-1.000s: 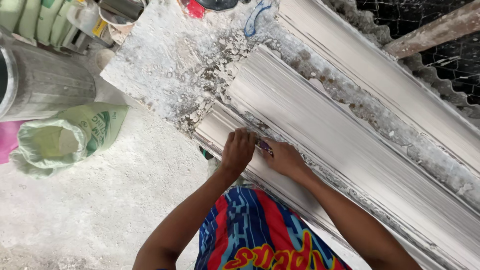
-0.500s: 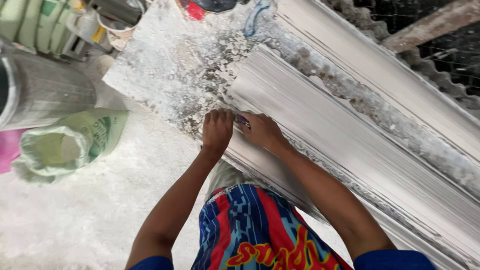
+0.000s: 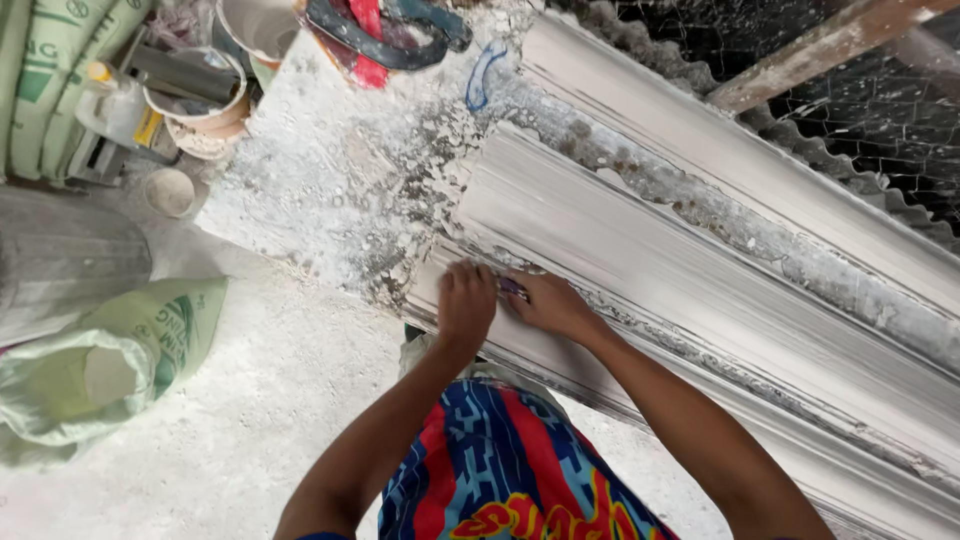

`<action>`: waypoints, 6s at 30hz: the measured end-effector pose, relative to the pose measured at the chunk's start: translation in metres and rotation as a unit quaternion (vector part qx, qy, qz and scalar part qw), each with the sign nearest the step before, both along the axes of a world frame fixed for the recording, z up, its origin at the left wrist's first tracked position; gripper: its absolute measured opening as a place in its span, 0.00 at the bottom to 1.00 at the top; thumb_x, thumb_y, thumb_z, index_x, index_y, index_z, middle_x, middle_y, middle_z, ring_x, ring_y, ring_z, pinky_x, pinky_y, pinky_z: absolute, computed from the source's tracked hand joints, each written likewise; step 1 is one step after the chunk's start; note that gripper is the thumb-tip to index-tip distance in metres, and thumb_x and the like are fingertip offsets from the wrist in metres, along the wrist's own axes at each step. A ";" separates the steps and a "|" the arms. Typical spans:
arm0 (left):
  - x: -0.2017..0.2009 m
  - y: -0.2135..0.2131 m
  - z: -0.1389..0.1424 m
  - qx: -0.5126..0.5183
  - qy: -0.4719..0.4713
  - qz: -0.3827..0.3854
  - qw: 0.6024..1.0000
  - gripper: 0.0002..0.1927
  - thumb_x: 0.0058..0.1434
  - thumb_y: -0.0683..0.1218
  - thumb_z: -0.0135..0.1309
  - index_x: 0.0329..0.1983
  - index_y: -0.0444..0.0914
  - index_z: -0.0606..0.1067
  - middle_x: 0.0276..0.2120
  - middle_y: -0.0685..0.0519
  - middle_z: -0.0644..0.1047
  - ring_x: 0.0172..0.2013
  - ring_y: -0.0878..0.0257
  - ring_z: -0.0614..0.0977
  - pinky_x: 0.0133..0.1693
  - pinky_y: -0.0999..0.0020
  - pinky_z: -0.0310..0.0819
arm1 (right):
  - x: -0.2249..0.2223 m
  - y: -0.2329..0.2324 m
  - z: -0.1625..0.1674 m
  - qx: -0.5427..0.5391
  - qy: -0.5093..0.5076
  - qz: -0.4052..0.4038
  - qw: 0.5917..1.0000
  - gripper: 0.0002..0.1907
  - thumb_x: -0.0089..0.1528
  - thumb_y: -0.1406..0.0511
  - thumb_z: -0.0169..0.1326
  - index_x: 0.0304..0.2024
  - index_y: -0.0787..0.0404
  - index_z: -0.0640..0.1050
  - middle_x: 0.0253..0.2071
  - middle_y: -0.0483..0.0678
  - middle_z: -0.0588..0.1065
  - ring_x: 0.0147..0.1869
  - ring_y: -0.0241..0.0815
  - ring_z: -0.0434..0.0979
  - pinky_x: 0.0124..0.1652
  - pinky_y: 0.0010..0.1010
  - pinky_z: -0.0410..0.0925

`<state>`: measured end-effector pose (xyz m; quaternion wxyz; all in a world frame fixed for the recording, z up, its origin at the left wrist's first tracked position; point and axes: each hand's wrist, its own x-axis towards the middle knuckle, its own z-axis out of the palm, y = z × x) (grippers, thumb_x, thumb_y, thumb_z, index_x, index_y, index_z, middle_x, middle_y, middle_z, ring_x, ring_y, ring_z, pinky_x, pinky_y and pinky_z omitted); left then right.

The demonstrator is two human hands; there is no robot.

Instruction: The person scrapes the surface of stacked white mouldings with a small hand scraper, moving along the length of each piece to remove residue. The person occasionally repositions the mouldings and continues scraping different sections.

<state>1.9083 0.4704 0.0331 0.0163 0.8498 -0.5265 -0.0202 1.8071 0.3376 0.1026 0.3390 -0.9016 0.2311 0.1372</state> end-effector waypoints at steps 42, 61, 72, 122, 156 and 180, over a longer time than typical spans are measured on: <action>0.051 -0.061 0.045 0.273 -0.112 -0.582 0.758 0.17 0.66 0.36 0.50 0.57 0.29 0.67 0.39 0.39 0.76 0.25 0.60 0.83 0.19 0.70 0.78 | -0.308 0.086 -0.091 -0.087 0.069 -0.635 0.764 0.77 0.51 0.28 0.52 0.75 0.79 0.36 0.74 0.83 0.26 0.80 0.79 0.22 0.71 0.69 0.41; -0.118 -0.119 0.022 0.119 0.021 -0.611 0.782 0.12 0.65 0.42 0.50 0.47 0.28 0.74 0.34 0.40 0.79 0.25 0.51 0.85 0.24 0.57 0.81 | -0.322 0.092 -0.089 -0.114 0.093 -0.675 0.723 0.72 0.50 0.31 0.59 0.78 0.64 0.41 0.77 0.74 0.33 0.80 0.78 0.38 0.68 0.67 0.52; -0.460 -0.215 0.010 0.036 0.073 -0.599 0.796 0.10 0.63 0.43 0.49 0.42 0.36 0.79 0.39 0.44 0.82 0.37 0.51 0.86 0.34 0.55 0.82 | -0.390 0.109 -0.098 -0.091 0.022 -0.631 0.770 0.45 0.62 0.44 0.59 0.72 0.59 0.59 0.74 0.69 0.48 0.77 0.71 0.48 0.68 0.65 0.50; -1.449 -0.516 -0.017 -0.037 0.049 -0.650 0.758 0.07 0.62 0.40 0.51 0.32 0.35 0.80 0.27 0.41 0.81 0.24 0.53 0.85 0.23 0.57 0.81 | -1.539 -0.209 -0.130 -0.285 -0.061 -0.653 0.699 0.30 0.66 0.67 0.51 0.71 0.60 0.65 0.74 0.66 0.55 0.77 0.69 0.51 0.71 0.61 0.52; -1.724 -0.608 -0.056 -0.025 0.083 -0.630 0.771 0.06 0.59 0.38 0.53 0.38 0.31 0.79 0.33 0.35 0.82 0.25 0.53 0.85 0.24 0.60 0.81 | -1.766 -0.318 -0.101 -0.183 -0.001 -0.575 0.798 0.29 0.64 0.67 0.51 0.68 0.65 0.66 0.71 0.69 0.56 0.75 0.69 0.57 0.66 0.54 0.64; -1.871 -0.636 -0.054 -0.006 -0.059 -0.610 0.790 0.10 0.63 0.42 0.51 0.47 0.36 0.72 0.36 0.42 0.80 0.25 0.55 0.84 0.24 0.61 0.80 | -2.088 -0.370 -0.122 -0.155 -0.199 -0.656 0.711 0.14 0.66 0.71 0.50 0.53 0.63 0.78 0.59 0.58 0.73 0.63 0.58 0.72 0.54 0.44 0.70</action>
